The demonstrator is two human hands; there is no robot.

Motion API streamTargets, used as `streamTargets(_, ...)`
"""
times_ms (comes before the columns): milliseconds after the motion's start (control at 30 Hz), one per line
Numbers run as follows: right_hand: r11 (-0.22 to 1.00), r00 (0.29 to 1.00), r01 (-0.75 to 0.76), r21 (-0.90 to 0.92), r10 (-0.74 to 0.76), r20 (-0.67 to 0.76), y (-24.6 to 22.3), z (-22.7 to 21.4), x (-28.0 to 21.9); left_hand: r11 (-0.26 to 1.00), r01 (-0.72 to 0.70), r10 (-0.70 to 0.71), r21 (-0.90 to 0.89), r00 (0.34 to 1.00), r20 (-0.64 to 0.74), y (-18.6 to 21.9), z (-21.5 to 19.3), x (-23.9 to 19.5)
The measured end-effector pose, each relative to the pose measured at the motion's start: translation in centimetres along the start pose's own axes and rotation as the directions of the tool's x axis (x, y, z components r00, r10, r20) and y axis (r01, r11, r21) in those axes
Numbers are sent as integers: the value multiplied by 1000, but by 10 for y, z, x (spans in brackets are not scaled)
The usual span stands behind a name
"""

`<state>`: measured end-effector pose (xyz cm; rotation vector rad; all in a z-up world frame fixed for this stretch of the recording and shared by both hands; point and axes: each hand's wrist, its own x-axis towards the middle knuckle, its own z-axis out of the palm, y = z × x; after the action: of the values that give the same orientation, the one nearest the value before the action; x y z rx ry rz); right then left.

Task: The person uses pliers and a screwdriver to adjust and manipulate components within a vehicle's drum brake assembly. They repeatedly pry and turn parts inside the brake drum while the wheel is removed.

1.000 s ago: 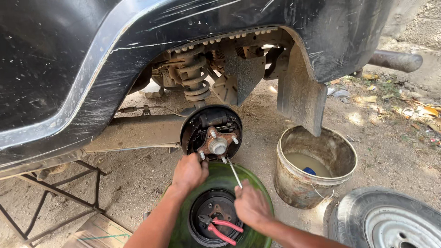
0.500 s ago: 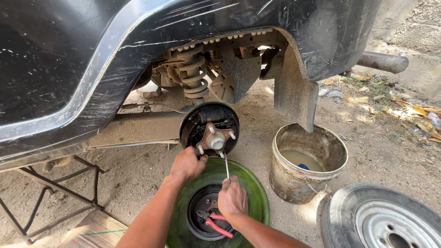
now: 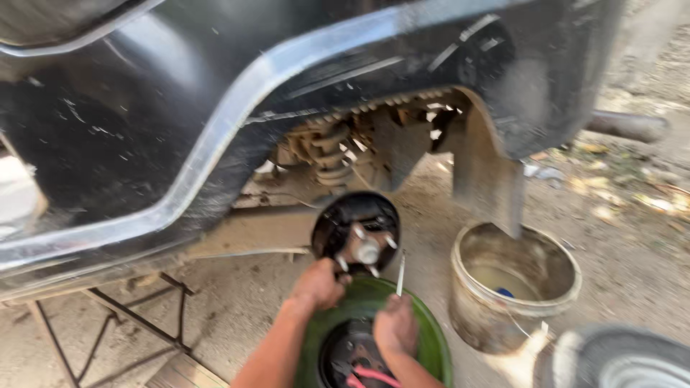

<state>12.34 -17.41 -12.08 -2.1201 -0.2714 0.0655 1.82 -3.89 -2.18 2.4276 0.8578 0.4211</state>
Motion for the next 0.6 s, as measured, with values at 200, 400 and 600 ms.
streamTargets(200, 962, 963, 271, -42, -271, 5, 13, -37, -5, 997, 64, -63, 36, 997, -38, 8, 3, -6)
streamTargets(400, 945, 949, 210, -250, -136, 284, 1, -84, -33, 984, 121, -147, -132, 967, -209, 10, 39, -20)
streamTargets(600, 952, 951, 168, -255, -88, 295, -4, -88, -23, 974, 47, -88, -220, 980, -177, 3, 51, -16)
